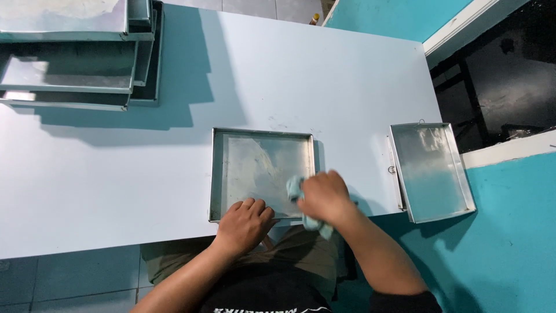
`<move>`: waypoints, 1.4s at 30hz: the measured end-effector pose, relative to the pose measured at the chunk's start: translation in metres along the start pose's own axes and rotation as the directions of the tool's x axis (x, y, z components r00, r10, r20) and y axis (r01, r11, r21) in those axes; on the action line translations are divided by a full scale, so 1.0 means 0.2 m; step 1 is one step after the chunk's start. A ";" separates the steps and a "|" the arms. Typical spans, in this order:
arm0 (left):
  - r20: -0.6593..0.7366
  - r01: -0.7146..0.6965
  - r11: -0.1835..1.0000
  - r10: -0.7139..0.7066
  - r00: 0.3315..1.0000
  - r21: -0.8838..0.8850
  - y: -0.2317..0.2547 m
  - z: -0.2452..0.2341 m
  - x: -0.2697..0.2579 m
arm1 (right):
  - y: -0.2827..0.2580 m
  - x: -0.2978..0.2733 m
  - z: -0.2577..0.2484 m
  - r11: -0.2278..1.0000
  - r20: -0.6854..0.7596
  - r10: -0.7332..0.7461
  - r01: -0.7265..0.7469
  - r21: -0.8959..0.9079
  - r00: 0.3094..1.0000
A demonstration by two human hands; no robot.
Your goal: The person wipes the surface of a metal tray with a cloth, then places it aside and repeats the process with another tray from a stack. The person handles the trays one at a time, wiping each surface thoroughly.
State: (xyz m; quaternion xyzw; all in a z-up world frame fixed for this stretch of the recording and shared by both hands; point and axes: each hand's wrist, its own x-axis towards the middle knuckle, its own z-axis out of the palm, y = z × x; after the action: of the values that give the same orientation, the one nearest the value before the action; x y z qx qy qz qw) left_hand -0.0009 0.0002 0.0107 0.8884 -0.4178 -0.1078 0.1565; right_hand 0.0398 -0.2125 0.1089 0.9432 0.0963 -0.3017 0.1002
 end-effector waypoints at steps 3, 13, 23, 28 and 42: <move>-0.049 0.000 1.000 0.002 0.999 0.029 0.00 0.03 0.00 | -0.01 -0.09 0.03 0.994 0.005 -0.105 0.105 0.012 0.994; -0.129 -0.039 0.994 0.053 0.990 0.105 0.03 -0.02 -0.02 | 0.09 0.30 -0.03 0.991 -0.275 0.135 -0.131 0.032 0.952; -0.046 0.008 0.999 -0.006 0.999 0.043 0.00 0.01 0.01 | 0.02 0.12 0.04 0.996 -0.226 0.087 -0.086 0.015 0.970; -0.034 0.011 0.999 -0.010 0.999 0.036 0.00 0.01 0.02 | 0.02 -0.02 0.36 0.996 -0.294 -0.076 0.088 0.029 0.953; -0.195 -0.012 0.989 0.042 0.980 0.149 0.03 0.04 -0.01 | 0.10 0.55 0.24 0.969 -0.761 0.230 -0.216 0.121 0.606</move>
State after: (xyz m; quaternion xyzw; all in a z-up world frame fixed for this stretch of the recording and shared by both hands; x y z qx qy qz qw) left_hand -0.0088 -0.0045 0.0054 0.8981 -0.4190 0.0143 0.1329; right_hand 0.1067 -0.2305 0.0092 0.9866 0.0091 0.1430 0.0784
